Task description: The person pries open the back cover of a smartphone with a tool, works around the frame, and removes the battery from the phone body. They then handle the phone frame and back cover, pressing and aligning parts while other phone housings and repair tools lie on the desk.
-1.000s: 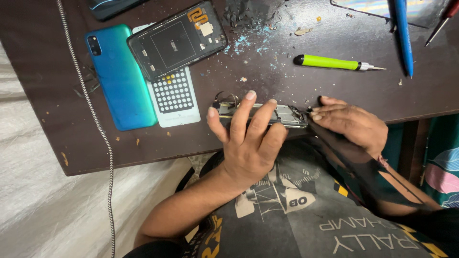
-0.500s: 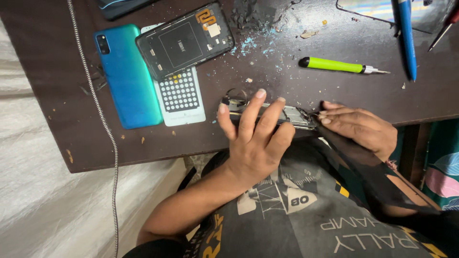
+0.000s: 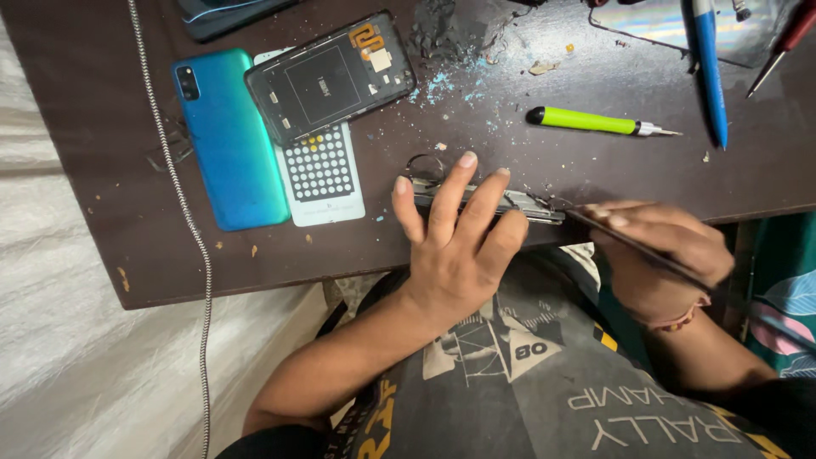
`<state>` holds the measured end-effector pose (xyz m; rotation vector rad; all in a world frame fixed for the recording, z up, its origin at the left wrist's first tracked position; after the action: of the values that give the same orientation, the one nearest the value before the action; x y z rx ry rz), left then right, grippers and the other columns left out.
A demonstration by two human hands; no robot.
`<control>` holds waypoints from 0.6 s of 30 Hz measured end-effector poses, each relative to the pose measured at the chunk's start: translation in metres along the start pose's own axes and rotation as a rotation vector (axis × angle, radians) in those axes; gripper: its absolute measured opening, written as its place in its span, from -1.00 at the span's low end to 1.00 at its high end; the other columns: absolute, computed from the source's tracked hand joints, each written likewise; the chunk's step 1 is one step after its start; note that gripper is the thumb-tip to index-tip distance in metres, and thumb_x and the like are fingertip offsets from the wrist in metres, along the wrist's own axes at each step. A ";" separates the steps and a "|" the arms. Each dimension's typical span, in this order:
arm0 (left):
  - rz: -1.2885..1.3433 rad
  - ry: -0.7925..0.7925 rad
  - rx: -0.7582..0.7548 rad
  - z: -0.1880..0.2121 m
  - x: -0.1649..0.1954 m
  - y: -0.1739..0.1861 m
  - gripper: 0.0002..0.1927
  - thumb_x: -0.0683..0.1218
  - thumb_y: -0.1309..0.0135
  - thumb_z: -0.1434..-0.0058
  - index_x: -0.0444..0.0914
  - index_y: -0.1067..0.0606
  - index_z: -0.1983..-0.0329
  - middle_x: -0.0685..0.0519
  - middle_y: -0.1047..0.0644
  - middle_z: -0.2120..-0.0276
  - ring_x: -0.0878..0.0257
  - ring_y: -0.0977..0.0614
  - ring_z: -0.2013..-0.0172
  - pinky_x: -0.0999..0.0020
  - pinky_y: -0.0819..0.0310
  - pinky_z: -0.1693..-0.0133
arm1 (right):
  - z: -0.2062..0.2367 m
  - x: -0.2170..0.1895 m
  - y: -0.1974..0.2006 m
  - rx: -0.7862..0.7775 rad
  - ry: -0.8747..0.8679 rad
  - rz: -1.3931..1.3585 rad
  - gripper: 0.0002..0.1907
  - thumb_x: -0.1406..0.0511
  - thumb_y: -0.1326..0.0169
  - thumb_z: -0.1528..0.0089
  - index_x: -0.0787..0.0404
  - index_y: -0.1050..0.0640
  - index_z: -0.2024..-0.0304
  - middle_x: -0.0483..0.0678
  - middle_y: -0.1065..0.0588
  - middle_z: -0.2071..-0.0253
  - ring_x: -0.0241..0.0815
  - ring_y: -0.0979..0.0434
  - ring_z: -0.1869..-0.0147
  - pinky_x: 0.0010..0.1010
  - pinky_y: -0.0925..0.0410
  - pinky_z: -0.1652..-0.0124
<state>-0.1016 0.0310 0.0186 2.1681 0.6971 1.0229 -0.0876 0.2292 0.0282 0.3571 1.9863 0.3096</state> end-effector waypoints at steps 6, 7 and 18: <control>0.007 0.000 -0.009 0.001 0.003 -0.001 -0.87 -0.09 -0.06 -0.53 -0.10 -0.36 -0.05 -0.02 -0.49 -0.23 -0.07 -0.36 -0.39 -0.37 0.40 -0.39 | -0.012 -0.011 0.006 -0.010 -0.037 -0.029 -0.79 0.59 -0.24 -0.11 0.40 -0.50 0.25 0.16 -0.56 0.20 0.06 -0.68 0.05 0.02 -0.60 -0.11; 0.011 0.002 -0.014 0.001 0.004 -0.001 -0.87 -0.09 -0.06 -0.53 -0.10 -0.36 -0.05 -0.02 -0.50 -0.24 -0.07 -0.36 -0.39 -0.37 0.40 -0.39 | -0.016 -0.014 0.004 -0.024 -0.052 -0.056 -0.79 0.57 -0.24 -0.08 0.40 -0.52 0.26 0.16 -0.57 0.19 0.06 -0.68 0.05 0.04 -0.60 -0.14; 0.018 0.008 0.007 0.003 0.000 0.002 -0.87 -0.11 -0.04 -0.52 -0.11 -0.37 -0.07 -0.04 -0.49 -0.24 -0.08 -0.36 -0.39 -0.39 0.36 -0.39 | -0.065 -0.067 -0.031 -0.399 0.060 0.276 -0.72 0.55 -0.31 -0.03 0.43 -0.55 0.22 0.18 -0.57 0.21 0.09 -0.68 0.06 -0.24 -0.53 0.09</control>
<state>-0.0989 0.0289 0.0187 2.1807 0.6870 1.0402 -0.1221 0.1716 0.0997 0.3659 1.8769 0.8854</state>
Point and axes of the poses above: each hand's wrist, its own z-axis away from the middle knuckle, its own y-axis out of the back of the hand, x = y × z, the point moved 9 cm from there along -z, towards the middle knuckle
